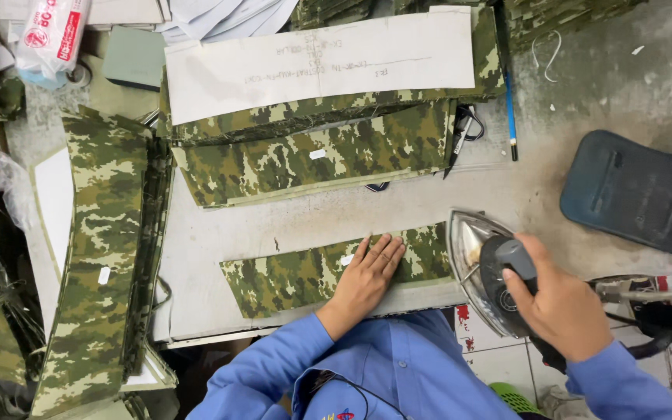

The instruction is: The person irons multiple pieces of camouflage fabric on a work table. They repeatedly pick up a fabric piece, smooth it with their hands, and press it with an iron before placing it on a stack.

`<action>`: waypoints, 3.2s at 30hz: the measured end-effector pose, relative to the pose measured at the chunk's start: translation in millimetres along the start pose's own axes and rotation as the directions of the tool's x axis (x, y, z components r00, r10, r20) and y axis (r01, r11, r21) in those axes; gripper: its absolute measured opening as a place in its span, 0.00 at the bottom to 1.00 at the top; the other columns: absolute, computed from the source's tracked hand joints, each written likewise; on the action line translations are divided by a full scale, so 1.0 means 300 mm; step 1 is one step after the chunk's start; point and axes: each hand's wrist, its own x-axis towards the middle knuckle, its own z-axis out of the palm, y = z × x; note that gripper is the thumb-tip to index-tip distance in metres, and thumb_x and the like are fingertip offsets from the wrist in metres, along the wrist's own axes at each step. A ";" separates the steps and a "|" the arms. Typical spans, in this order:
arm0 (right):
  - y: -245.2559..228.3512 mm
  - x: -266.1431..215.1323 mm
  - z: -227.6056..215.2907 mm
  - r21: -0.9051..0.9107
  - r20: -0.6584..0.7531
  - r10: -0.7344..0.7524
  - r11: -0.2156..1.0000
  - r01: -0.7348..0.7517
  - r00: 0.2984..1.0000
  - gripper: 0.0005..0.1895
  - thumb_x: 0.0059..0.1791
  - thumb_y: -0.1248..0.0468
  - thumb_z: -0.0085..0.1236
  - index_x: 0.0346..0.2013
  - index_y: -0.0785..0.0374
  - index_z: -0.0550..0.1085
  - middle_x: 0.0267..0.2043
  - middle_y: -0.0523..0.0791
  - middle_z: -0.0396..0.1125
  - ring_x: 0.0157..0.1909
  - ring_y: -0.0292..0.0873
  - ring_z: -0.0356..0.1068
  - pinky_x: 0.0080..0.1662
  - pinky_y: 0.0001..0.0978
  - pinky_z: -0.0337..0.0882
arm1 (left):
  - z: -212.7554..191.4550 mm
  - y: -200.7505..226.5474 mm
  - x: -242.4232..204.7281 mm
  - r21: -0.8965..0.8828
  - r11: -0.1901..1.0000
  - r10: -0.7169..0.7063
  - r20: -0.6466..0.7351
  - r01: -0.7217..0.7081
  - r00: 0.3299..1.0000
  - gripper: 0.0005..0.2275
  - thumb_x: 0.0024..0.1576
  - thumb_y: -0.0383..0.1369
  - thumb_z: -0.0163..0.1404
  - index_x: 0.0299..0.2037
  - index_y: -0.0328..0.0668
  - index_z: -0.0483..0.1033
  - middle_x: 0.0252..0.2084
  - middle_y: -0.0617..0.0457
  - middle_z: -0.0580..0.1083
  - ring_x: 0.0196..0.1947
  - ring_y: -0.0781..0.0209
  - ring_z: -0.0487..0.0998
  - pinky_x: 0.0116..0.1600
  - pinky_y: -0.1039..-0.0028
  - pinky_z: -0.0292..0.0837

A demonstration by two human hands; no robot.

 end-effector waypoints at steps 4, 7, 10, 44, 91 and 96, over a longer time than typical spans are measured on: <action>-0.105 0.017 0.028 -0.132 0.098 -0.151 0.978 0.163 0.984 0.30 0.41 0.46 0.37 0.58 0.39 0.51 0.29 0.45 0.67 0.28 0.57 0.67 0.29 0.47 0.66 | -0.040 -0.011 -0.027 0.001 0.998 0.069 -0.045 -0.069 0.997 0.16 0.56 0.26 0.33 0.55 0.30 0.57 0.57 0.43 0.60 0.59 0.48 0.57 0.64 0.57 0.46; -0.148 0.036 0.022 -0.155 0.133 -0.233 0.955 0.253 0.963 0.30 0.42 0.45 0.38 0.59 0.39 0.51 0.27 0.44 0.65 0.24 0.55 0.64 0.26 0.46 0.64 | -0.127 -0.048 -0.096 -0.010 0.992 0.120 -0.218 -0.125 0.968 0.07 0.55 0.23 0.39 0.41 0.29 0.66 0.44 0.42 0.67 0.45 0.50 0.66 0.56 0.61 0.57; -0.172 0.039 0.022 -0.143 0.181 -0.213 0.960 0.240 0.960 0.31 0.42 0.46 0.38 0.59 0.38 0.50 0.28 0.46 0.66 0.24 0.53 0.65 0.25 0.45 0.64 | -0.166 -0.102 -0.182 0.003 0.991 0.126 -0.319 -0.132 0.940 0.03 0.54 0.21 0.42 0.32 0.32 0.69 0.36 0.44 0.70 0.35 0.54 0.69 0.49 0.64 0.65; -1.012 0.007 0.157 -0.194 0.413 -0.755 0.474 0.859 0.510 0.29 0.44 0.46 0.28 0.60 0.42 0.47 0.26 0.49 0.63 0.30 0.58 0.69 0.31 0.46 0.69 | -0.256 -0.303 -0.638 -0.028 0.935 -0.317 -0.511 0.353 0.799 0.05 0.54 0.33 0.43 0.33 0.46 0.73 0.34 0.54 0.69 0.36 0.59 0.69 0.52 0.60 0.60; 0.221 0.253 -0.181 -0.013 -0.231 -0.142 0.990 0.143 0.963 0.27 0.50 0.57 0.41 0.64 0.58 0.59 0.17 0.55 0.66 0.26 0.55 0.69 0.37 0.39 0.65 | -0.317 -0.247 -0.400 -0.604 0.135 -0.991 -0.074 0.785 0.113 0.26 0.48 0.37 0.51 0.54 0.31 0.56 0.47 0.44 0.62 0.41 0.53 0.68 0.46 0.67 0.66; 0.270 0.286 -0.124 -0.123 -0.478 -0.164 0.985 0.119 0.863 0.30 0.52 0.57 0.45 0.66 0.64 0.55 0.40 0.67 0.66 0.37 0.71 0.64 0.36 0.53 0.63 | -0.354 -0.247 -0.444 -0.565 -0.026 -0.982 0.171 0.825 0.086 0.21 0.46 0.44 0.51 0.44 0.37 0.67 0.22 0.56 0.59 0.25 0.66 0.58 0.31 0.75 0.55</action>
